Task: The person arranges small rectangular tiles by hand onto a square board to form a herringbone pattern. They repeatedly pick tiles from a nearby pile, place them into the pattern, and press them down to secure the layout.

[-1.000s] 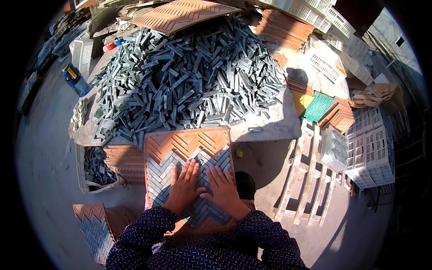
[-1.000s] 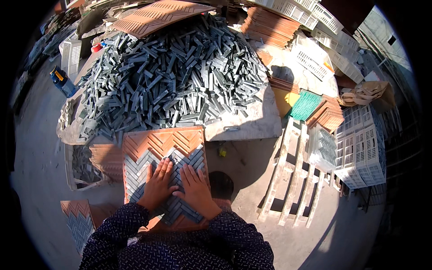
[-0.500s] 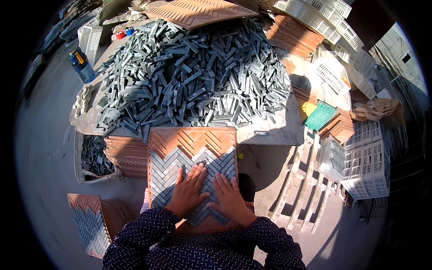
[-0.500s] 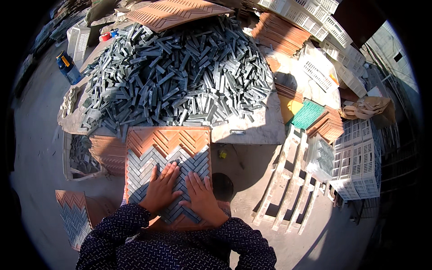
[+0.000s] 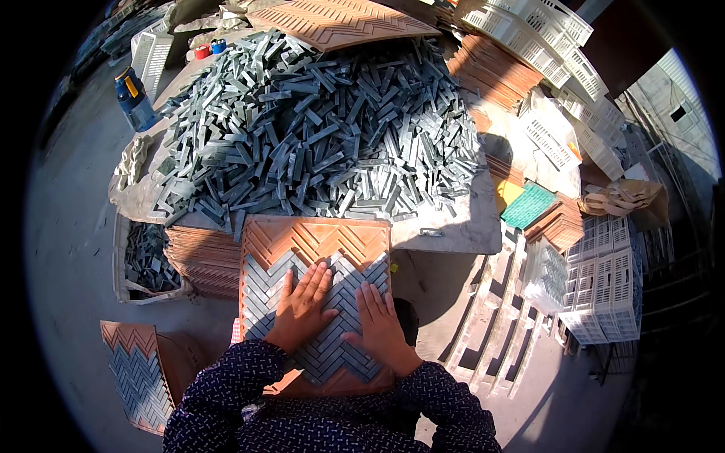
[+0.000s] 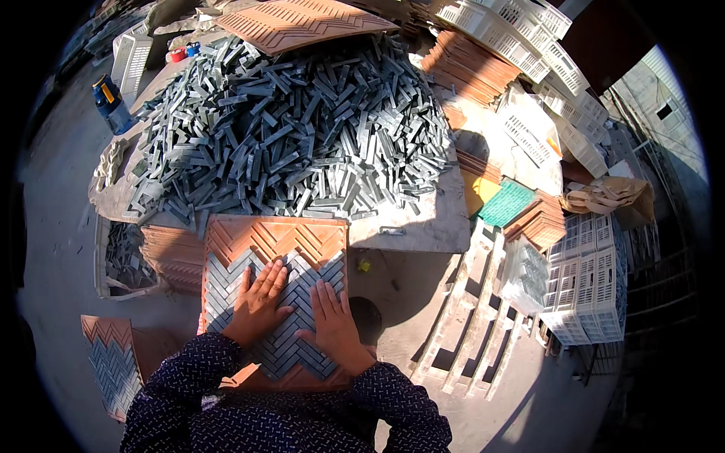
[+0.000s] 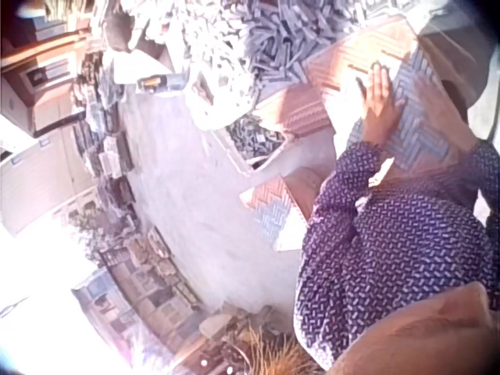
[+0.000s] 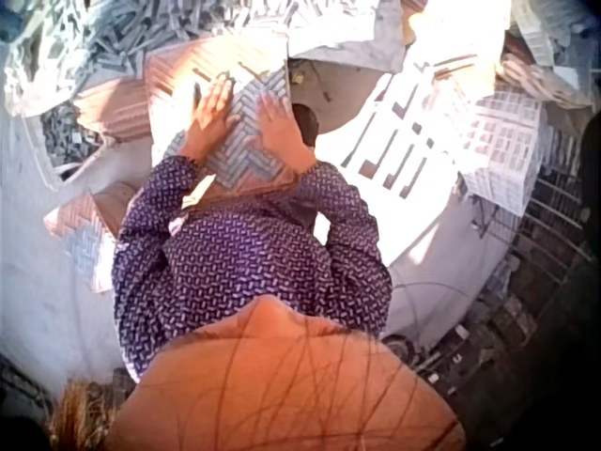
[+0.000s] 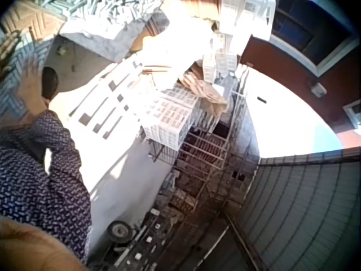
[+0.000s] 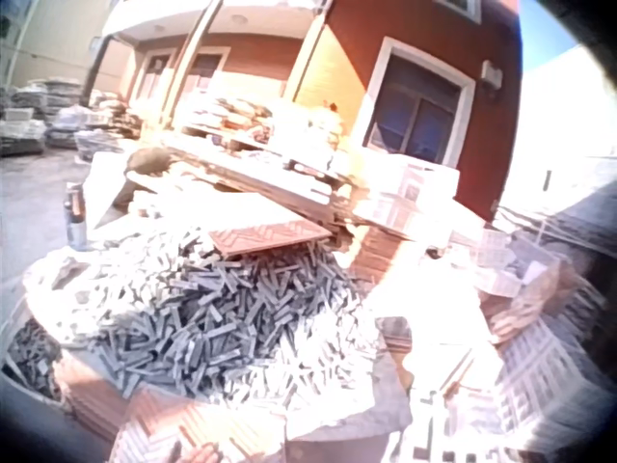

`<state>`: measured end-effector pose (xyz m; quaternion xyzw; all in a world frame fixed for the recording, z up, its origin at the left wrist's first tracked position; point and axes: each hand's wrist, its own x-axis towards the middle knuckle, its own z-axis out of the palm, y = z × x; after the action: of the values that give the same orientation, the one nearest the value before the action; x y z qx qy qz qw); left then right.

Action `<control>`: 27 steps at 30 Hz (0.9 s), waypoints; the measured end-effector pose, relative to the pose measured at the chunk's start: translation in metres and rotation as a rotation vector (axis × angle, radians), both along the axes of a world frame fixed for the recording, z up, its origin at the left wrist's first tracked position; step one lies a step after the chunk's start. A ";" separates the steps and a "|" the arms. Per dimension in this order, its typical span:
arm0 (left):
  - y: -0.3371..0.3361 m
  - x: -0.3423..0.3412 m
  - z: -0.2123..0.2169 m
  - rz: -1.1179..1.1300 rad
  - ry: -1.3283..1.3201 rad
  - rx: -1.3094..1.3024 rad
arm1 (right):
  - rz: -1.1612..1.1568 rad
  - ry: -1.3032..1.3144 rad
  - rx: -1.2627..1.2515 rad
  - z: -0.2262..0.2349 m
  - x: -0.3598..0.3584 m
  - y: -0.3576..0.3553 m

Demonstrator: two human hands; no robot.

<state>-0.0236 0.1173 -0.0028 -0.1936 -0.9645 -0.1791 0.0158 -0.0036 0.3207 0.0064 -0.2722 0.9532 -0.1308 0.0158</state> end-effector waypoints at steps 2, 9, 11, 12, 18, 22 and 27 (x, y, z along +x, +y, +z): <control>0.002 -0.001 0.003 0.007 -0.003 -0.005 | 0.006 0.023 0.002 -0.003 -0.002 0.004; 0.001 -0.001 0.003 0.013 0.010 -0.001 | -0.011 0.028 -0.038 -0.001 -0.005 0.003; 0.001 -0.002 0.002 0.015 0.002 -0.008 | -0.022 0.012 -0.049 0.005 -0.007 0.000; 0.001 -0.001 0.002 0.013 -0.006 -0.009 | -0.015 0.016 -0.050 0.008 -0.009 -0.001; 0.003 -0.003 0.002 0.012 -0.029 -0.023 | 0.008 0.035 -0.054 0.005 -0.020 0.001; 0.002 0.000 0.004 0.014 -0.018 -0.038 | -0.086 0.086 -0.051 0.012 -0.059 0.015; 0.000 -0.001 0.003 -0.001 -0.033 -0.028 | -0.123 0.056 -0.052 -0.012 -0.070 0.019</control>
<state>-0.0243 0.1174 0.0000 -0.1912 -0.9669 -0.1689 -0.0029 -0.0733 0.3397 -0.0051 -0.2168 0.9645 -0.1488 -0.0261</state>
